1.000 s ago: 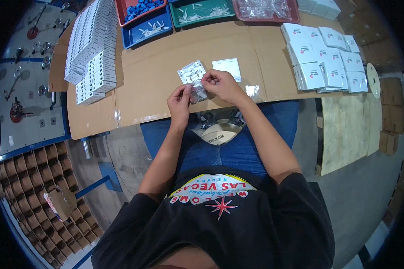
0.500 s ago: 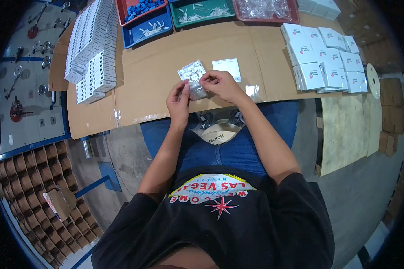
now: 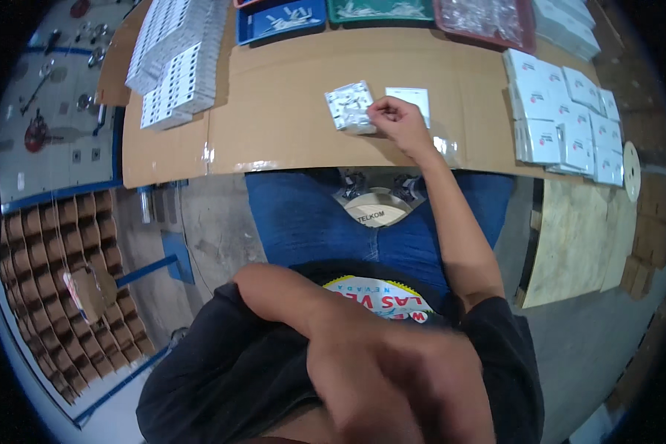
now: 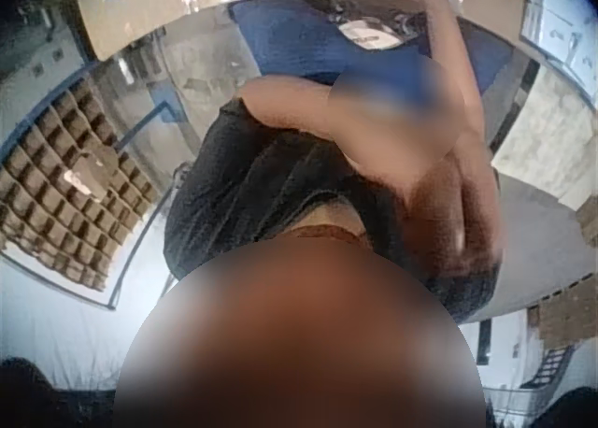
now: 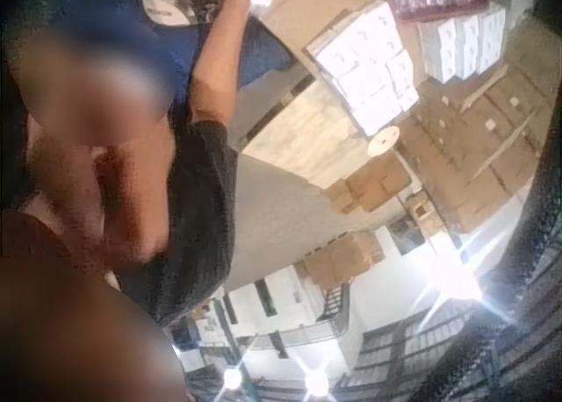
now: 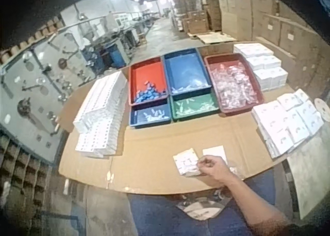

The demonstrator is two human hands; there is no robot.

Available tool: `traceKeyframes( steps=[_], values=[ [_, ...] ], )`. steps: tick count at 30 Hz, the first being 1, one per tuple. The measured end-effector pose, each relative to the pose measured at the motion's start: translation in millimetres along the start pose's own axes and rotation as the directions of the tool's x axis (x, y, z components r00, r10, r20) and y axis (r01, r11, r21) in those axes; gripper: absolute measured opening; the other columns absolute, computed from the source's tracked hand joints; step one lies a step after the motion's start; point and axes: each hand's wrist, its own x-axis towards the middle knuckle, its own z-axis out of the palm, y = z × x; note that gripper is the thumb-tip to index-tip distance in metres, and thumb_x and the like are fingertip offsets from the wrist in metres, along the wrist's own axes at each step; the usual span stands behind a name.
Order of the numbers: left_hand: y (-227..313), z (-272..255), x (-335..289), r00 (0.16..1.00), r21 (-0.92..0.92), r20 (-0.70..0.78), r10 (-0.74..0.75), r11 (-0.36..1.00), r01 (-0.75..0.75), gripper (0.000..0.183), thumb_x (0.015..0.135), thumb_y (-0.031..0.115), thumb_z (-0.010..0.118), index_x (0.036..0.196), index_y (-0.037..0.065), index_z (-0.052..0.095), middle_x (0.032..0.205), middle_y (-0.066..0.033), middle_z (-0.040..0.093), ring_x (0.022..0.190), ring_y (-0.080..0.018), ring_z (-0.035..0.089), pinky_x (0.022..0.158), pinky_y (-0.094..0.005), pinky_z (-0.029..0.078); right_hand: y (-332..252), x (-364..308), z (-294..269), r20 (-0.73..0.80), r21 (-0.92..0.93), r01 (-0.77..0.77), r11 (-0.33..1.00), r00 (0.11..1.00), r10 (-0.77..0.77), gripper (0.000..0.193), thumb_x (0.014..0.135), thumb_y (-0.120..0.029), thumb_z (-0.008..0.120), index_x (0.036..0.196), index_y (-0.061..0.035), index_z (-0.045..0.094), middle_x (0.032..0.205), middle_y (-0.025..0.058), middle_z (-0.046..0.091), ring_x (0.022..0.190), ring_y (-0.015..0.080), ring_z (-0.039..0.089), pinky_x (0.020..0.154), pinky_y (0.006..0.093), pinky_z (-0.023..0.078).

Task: Assembling and packaging electronic components into a plastic housing.

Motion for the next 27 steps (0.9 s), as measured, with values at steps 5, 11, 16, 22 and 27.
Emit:
traceKeyframes(
  steps=[5,11,16,22,27],
  values=[
    [-53,-8,33,0.894,-0.270,0.426,0.136,0.963,-0.018,0.030,0.101,0.019,0.062,0.117,-0.006,0.063,0.102,-0.0097,0.066,0.088,-0.0089,0.061,0.074,-0.0279,0.049,8,0,-6,0.013,-0.002,0.008,1.000,1.000,-0.008,0.012,0.096,-0.013,0.074,0.102,-0.0023,0.072,0.081,-0.0054,0.062,0.068,-0.0002,0.050,0.056,0.0165,0.036],
    [-59,-10,58,0.764,-0.281,0.564,0.314,0.943,-0.180,0.042,0.106,0.019,0.062,0.134,-0.011,0.058,0.125,-0.0146,0.069,0.108,-0.0167,0.065,0.090,-0.0323,0.052,3,0,-3,0.004,0.001,0.007,1.000,1.000,-0.007,0.012,0.096,-0.013,0.074,0.102,-0.0022,0.071,0.078,-0.0070,0.059,0.063,-0.0007,0.046,0.053,0.0173,0.033],
    [-33,-1,50,0.702,-0.318,0.689,0.182,0.946,0.067,0.043,0.107,0.018,0.060,0.139,-0.011,0.054,0.130,-0.0150,0.067,0.113,-0.0191,0.064,0.093,-0.0322,0.052,9,1,-6,0.026,-0.008,-0.016,1.000,1.000,0.016,0.011,0.097,-0.012,0.072,0.100,-0.0020,0.070,0.080,-0.0073,0.058,0.067,0.0001,0.047,0.058,0.0171,0.036],
    [-50,9,52,0.744,-0.444,0.617,0.256,0.894,0.060,0.042,0.107,0.018,0.059,0.137,-0.012,0.055,0.126,-0.0148,0.068,0.109,-0.0175,0.065,0.089,-0.0308,0.052,14,2,-1,0.004,-0.132,0.076,0.988,0.997,-0.076,0.010,0.099,-0.013,0.069,0.098,-0.0025,0.068,0.083,-0.0069,0.058,0.071,0.0005,0.048,0.061,0.0176,0.038],
    [-1,0,34,0.755,-0.021,0.648,-0.100,0.989,0.148,0.040,0.106,0.015,0.060,0.135,-0.012,0.056,0.122,-0.0156,0.069,0.102,-0.0165,0.066,0.086,-0.0300,0.054,9,2,3,0.001,-0.052,0.039,0.998,0.999,-0.039,0.009,0.102,-0.013,0.065,0.099,-0.0047,0.065,0.079,-0.0068,0.055,0.066,0.0011,0.045,0.056,0.0182,0.035]
  ],
)
